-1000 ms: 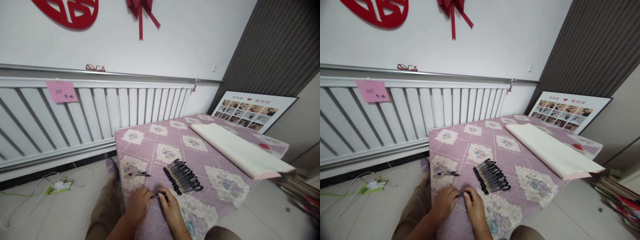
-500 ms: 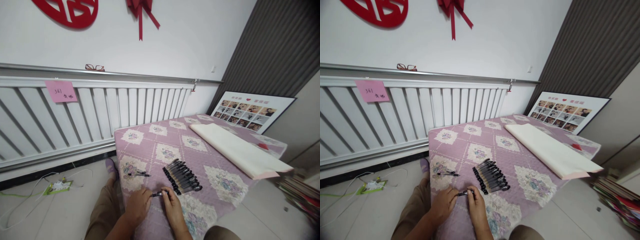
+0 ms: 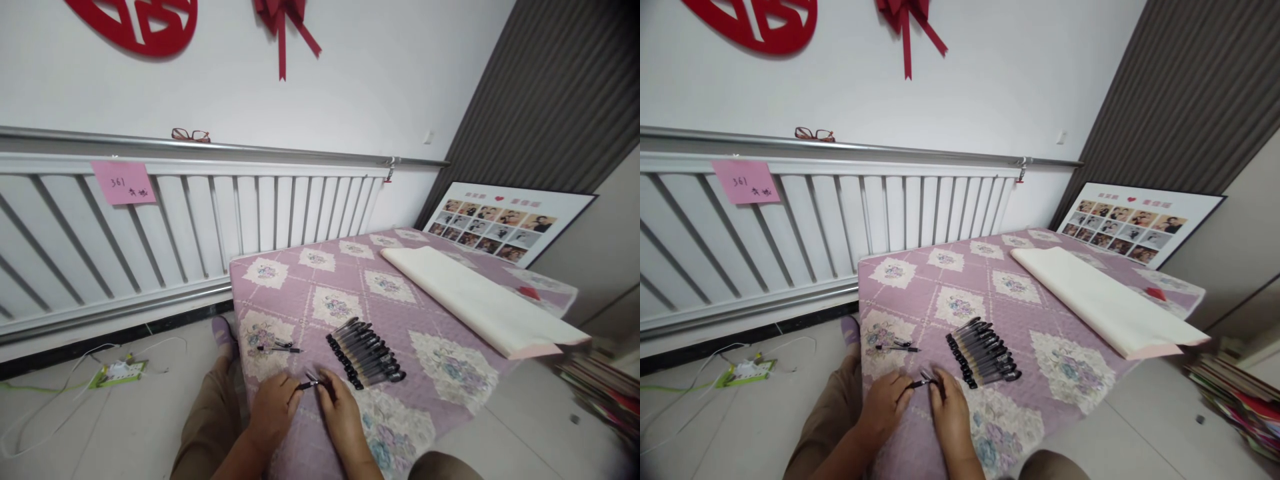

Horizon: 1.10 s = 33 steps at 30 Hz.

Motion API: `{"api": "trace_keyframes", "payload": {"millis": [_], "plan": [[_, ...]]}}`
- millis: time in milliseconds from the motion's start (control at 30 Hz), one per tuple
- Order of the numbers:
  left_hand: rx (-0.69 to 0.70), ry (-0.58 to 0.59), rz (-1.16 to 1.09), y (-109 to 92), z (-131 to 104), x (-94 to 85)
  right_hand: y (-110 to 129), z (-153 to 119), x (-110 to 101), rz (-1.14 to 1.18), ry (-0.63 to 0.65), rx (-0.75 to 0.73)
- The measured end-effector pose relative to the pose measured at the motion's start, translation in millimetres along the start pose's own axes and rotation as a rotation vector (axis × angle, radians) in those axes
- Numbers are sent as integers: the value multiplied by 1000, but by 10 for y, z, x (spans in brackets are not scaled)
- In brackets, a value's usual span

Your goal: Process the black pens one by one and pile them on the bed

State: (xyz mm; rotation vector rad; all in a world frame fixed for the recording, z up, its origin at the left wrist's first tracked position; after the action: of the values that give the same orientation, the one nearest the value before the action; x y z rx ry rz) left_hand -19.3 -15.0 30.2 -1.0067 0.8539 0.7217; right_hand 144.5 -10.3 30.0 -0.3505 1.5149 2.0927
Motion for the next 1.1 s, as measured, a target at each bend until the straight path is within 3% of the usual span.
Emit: {"api": "trace_keyframes", "payload": {"millis": [200, 533, 967, 1100], "plan": [[21, 7, 56, -36, 8, -27, 60, -15, -73, -34, 12, 4], [14, 93, 50, -74, 12, -25, 118, -43, 70, -123, 123, -122], [-4, 115, 47, -71, 22, -24, 139, -37, 30, 97, 223, -25], [3, 101, 19, -56, 17, -19, 116, -25, 9, 89, 188, 20]]}}
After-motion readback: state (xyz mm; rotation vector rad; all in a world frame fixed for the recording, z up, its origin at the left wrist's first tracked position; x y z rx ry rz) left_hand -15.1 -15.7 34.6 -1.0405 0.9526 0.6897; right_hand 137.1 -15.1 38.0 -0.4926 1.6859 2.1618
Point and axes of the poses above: each hand's wrist, its own z-axis towards the middle knuckle, its own x-axis out of the palm, y = z × x, the point moved 6 cm from there along z, towards the middle knuckle
